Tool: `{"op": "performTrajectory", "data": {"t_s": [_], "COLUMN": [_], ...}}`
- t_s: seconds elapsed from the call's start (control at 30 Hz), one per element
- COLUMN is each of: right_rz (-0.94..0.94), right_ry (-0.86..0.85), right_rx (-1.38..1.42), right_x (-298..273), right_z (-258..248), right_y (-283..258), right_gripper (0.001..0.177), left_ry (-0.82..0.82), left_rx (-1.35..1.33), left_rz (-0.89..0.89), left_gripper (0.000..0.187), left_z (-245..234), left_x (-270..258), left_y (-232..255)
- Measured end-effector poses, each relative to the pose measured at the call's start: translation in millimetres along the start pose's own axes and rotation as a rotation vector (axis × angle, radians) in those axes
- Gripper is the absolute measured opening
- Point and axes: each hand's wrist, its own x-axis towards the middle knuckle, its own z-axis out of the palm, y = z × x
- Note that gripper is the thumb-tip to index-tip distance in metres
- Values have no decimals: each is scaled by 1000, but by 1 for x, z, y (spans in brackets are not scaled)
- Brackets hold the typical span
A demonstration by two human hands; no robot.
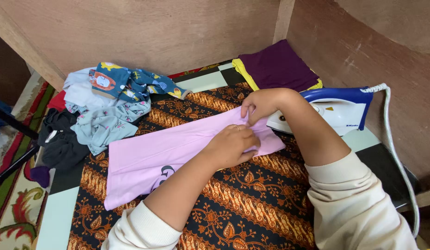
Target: Ironing a pink shirt and other garments and folding them on a patterned floor surface.
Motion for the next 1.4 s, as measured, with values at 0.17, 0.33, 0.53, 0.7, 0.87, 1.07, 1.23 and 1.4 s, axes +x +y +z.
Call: {"op": "performTrajectory", "data": {"t_s": [0.17, 0.33, 0.53, 0.7, 0.87, 1.07, 1.23, 1.4], "right_rz": [-75, 121, -138, -345, -173, 30, 83, 61], "right_ry": [-34, -75, -156, 311, 448, 201, 177, 140], "right_rx": [91, 103, -25, 50, 81, -21, -113, -122], "right_x": [38, 18, 6, 9, 18, 7, 5, 14], "right_z": [15, 13, 9, 5, 6, -3, 3, 6], "right_y": [30, -10, -22, -20, 4, 18, 0, 11], "right_gripper": [42, 42, 47, 39, 29, 31, 40, 23], "left_ry": [19, 15, -87, -11, -99, 37, 6, -25], "left_rx": [-4, 163, 392, 378, 328, 71, 13, -120], "left_rz": [49, 213, 272, 342, 237, 83, 25, 26], "left_gripper": [18, 13, 13, 13, 15, 39, 37, 28], "left_z": [0, 6, 5, 8, 8, 4, 7, 14], "left_x": [0, 4, 4, 2, 3, 3, 4, 5], "left_y": [2, 9, 12, 11, 13, 16, 22, 22]}}
